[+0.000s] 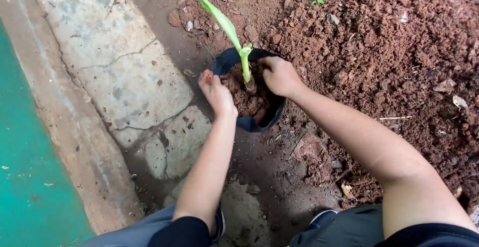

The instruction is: A person plants a sapling into a polybag and then uses a trowel to dig a hole in the garden soil.

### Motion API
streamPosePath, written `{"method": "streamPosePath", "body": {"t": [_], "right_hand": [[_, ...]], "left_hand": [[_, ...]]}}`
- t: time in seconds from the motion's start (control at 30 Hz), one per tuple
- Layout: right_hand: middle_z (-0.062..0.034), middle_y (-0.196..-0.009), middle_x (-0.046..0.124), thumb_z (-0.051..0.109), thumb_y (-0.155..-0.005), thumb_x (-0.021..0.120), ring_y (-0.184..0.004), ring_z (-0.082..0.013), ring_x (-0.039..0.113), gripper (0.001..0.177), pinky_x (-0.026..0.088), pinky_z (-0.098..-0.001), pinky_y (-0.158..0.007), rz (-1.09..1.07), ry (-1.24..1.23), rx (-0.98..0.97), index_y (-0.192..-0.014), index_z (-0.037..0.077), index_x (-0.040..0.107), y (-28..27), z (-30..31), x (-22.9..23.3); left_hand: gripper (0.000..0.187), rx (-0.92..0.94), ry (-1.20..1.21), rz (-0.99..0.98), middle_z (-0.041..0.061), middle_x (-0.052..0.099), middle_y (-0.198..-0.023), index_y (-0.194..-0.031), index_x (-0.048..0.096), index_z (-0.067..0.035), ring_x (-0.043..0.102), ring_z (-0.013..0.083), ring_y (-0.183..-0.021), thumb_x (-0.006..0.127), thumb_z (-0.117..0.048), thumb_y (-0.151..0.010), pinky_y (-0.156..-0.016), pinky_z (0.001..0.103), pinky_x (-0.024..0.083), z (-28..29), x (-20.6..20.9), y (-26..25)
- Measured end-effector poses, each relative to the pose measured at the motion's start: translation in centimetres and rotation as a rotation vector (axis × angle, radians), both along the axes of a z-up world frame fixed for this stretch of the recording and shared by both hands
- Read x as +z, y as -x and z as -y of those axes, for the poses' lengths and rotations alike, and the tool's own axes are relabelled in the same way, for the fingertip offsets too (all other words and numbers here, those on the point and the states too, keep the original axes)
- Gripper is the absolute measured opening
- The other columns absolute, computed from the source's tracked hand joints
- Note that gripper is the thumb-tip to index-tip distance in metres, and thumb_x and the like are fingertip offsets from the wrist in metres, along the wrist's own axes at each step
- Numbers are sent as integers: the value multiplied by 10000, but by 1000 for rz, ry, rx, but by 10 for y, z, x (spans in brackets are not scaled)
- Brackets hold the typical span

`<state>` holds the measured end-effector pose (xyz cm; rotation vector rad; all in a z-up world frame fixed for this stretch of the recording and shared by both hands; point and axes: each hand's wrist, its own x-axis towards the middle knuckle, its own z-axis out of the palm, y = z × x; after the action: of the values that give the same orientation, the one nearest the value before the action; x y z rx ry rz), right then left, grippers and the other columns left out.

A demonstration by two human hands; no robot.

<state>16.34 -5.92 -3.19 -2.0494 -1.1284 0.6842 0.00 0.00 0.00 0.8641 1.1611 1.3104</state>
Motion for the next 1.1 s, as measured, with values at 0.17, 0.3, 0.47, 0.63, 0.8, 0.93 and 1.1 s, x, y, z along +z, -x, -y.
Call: {"method": "streamPosePath", "body": {"t": [0.17, 0.3, 0.47, 0.63, 0.8, 0.93, 1.1], "right_hand": [[-249, -1261, 674, 580, -810, 670, -1181, -407, 670, 809, 580, -539, -950, 380, 567, 407, -1396, 35, 553, 48, 17, 41], [-288, -1323, 490, 460, -769, 822, -1131, -494, 621, 1134, 562, -682, -762, 517, 773, 440, -1613, 47, 187, 73, 13, -12], [-322, -1138, 539, 202, -804, 748, -1006, -492, 625, 919, 547, -651, -645, 667, 608, 351, -1560, -25, 277, 77, 14, -72], [-250, -1071, 556, 179, -899, 607, -871, -410, 679, 625, 590, -591, -604, 797, 514, 325, -1441, -30, 377, 78, 37, -69], [-230, -1101, 564, 58, -854, 623, -934, -464, 690, 464, 598, -618, -716, 548, 574, 374, -1271, 4, 428, 66, 31, -41], [-246, -1022, 669, 83, -875, 662, -966, -509, 716, 407, 608, -609, -761, 506, 593, 380, -1247, 11, 513, 40, 16, 11], [-311, -955, 717, 114, -925, 567, -912, -529, 722, 352, 608, -610, -738, 489, 505, 265, -1250, -11, 517, 8, -15, 19]], "left_hand": [[414, -632, -47, -691, 222, 558, -1330, -1329, 516, 1, 489, 365, -1351, 594, -18, -922, -1125, 492, 397, -45, -12, 1], [633, -1541, -217, -1563, 250, 440, -1508, -1416, 544, -40, 479, 398, -1383, 658, -388, -900, -1024, 487, 497, -58, -7, 13], [782, -1742, -296, -1762, 289, 330, -1550, -1468, 454, 26, 401, 419, -1418, 605, -517, -925, -1060, 519, 470, -32, 49, 9], [1198, -1758, -126, -1701, 261, 211, -1636, -1561, 293, 62, 223, 396, -1527, 576, -823, -805, -1189, 595, 282, -23, 28, -5], [824, -1637, -349, -1775, 269, 339, -1533, -1445, 472, 58, 311, 418, -1445, 547, -587, -938, -1069, 603, 383, -25, -8, -6], [494, -1694, -446, -1638, 342, 469, -1428, -1245, 659, 70, 442, 471, -1379, 638, -310, -930, -1070, 561, 453, -65, -27, -8], [304, -1702, -772, -1728, 325, 407, -1509, -1111, 715, 96, 456, 489, -1350, 656, -132, -920, -1109, 535, 427, -105, -34, -14]]}}
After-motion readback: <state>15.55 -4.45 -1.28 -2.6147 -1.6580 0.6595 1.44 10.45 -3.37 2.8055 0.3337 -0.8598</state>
